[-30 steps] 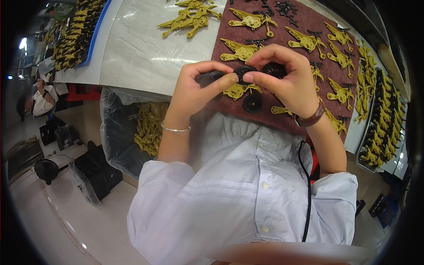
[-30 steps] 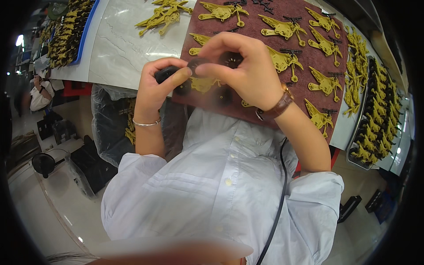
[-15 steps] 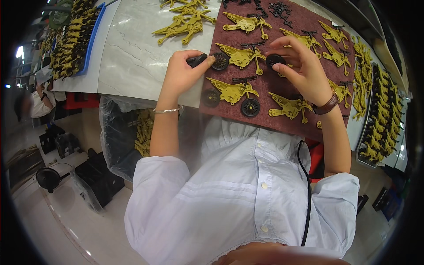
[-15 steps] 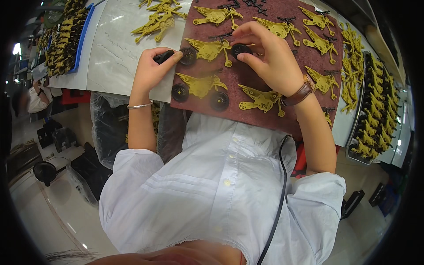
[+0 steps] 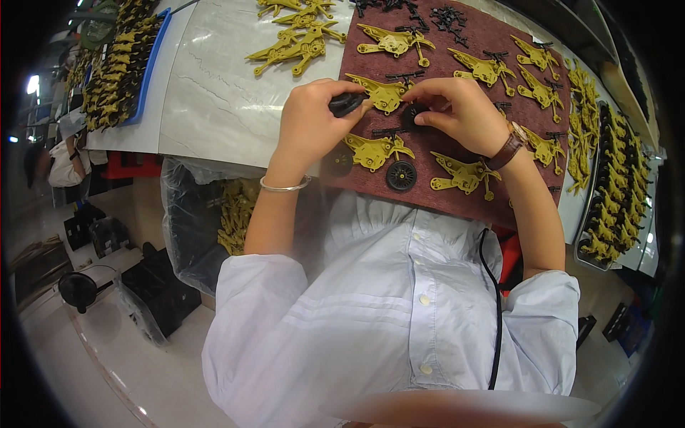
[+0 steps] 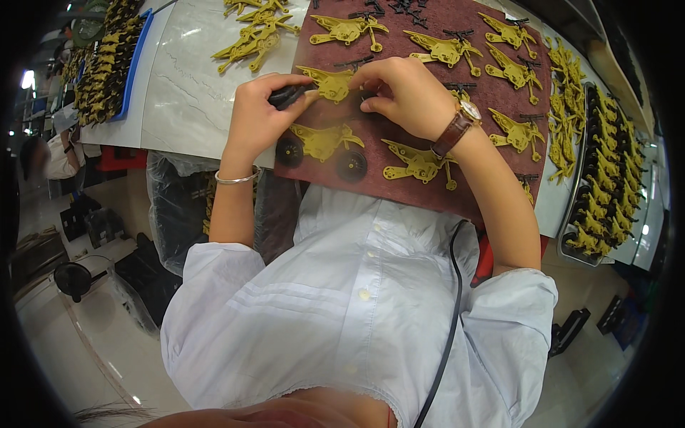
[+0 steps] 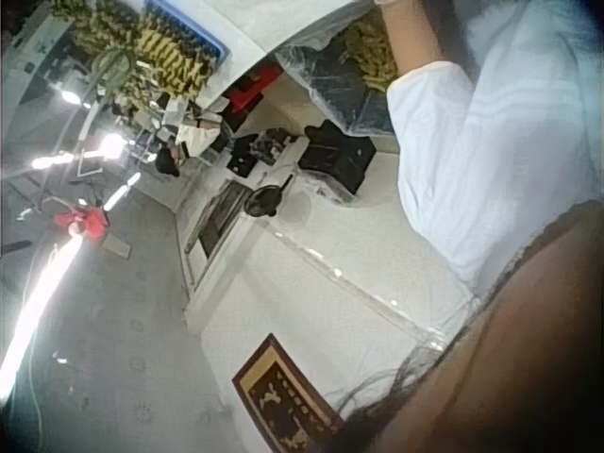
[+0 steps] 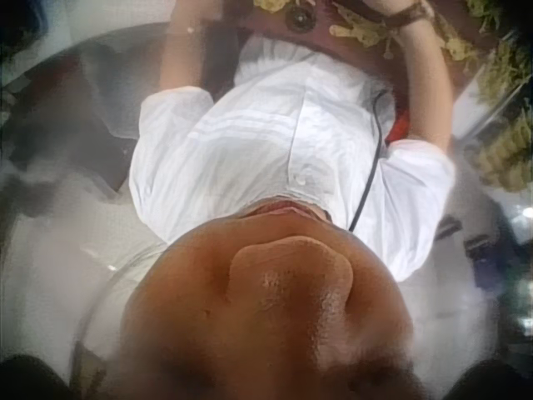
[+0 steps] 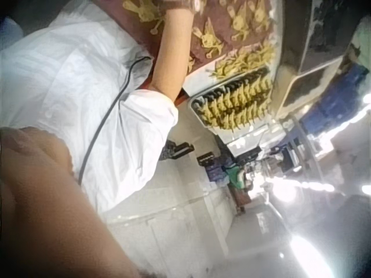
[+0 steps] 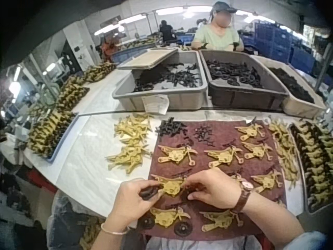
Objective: The person assembles toy motorcycle components by hand, taking toy motorcycle frames and toy wheels from parts bins and joining them together at a workstation.
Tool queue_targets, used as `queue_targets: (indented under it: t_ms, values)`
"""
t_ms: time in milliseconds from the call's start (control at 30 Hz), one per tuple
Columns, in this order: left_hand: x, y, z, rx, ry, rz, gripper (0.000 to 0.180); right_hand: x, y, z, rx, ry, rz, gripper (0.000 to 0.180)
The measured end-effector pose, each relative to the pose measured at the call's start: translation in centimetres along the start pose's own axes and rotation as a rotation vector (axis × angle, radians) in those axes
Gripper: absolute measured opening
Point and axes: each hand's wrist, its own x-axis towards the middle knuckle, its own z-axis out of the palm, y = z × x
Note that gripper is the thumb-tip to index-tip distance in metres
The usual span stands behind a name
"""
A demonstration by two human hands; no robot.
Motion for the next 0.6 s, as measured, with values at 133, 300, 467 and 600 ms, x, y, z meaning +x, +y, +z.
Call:
queue_targets:
  t_ms: [133, 300, 467, 600]
  values:
    - [0.4, 0.4, 0.6, -0.246, 0.045, 0.006, 0.02, 0.3, -0.3, -0.1, 0.047, -0.05, 0.008, 0.029]
    - [0.9, -0.1, -0.2, -1.306, -0.244, -0.393, 0.03, 0.2, -0.9, -0.1, -0.035, 0.02, 0.069, 0.029]
    - [1.2, -1.3, -0.3, -1.628, -0.462, -0.345, 0.041, 0.0, -1.1, -0.3, -0.224, 0.158, 0.01, 0.027]
    - [1.2, -1.2, -0.2, -1.649, -0.467, -0.346, 0.043, 0.9, -2.3, -0.9, -0.019, 0.158, 0.079, 0.028]
